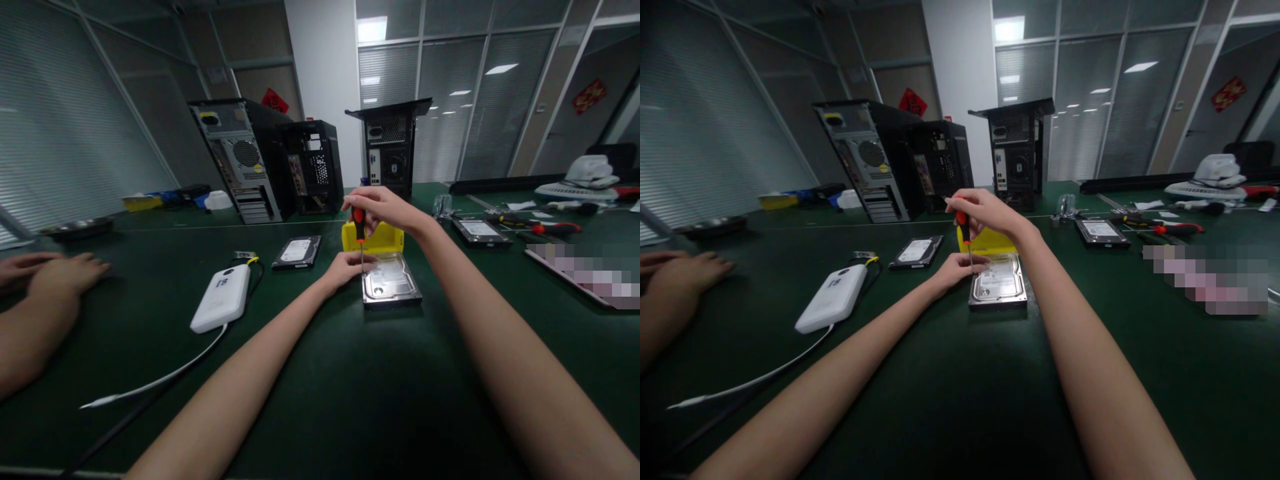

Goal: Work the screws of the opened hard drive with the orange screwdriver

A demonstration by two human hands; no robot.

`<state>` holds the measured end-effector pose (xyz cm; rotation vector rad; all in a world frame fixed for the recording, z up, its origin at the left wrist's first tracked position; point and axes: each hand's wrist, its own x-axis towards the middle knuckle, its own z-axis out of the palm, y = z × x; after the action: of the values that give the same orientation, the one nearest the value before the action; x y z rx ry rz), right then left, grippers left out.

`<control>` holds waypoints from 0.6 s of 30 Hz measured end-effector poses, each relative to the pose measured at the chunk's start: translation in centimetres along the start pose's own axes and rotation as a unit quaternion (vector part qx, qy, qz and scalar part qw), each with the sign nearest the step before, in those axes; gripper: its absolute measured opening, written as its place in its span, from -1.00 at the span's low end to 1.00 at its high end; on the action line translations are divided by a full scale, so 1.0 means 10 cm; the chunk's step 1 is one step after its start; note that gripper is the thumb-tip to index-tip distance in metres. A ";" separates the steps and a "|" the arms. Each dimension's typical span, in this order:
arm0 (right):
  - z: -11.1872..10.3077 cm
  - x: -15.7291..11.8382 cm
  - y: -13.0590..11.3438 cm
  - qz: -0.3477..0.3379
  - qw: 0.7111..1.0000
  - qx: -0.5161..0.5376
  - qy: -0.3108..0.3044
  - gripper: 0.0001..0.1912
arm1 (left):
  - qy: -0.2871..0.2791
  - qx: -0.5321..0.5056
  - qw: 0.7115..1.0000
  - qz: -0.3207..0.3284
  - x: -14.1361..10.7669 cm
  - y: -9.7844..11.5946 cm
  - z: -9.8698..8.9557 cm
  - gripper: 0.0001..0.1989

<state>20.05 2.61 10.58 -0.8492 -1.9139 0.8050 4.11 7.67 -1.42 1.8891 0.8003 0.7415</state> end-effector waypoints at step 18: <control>0.03 0.01 -0.05 -0.001 1.000 -0.008 -0.005 -0.69 | -0.001 0.003 1.000 0.000 -0.01 0.02 0.00 -0.72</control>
<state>19.68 2.34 10.90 -0.8528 -1.9322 0.7953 4.06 7.57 -1.27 1.8953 0.8030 0.7385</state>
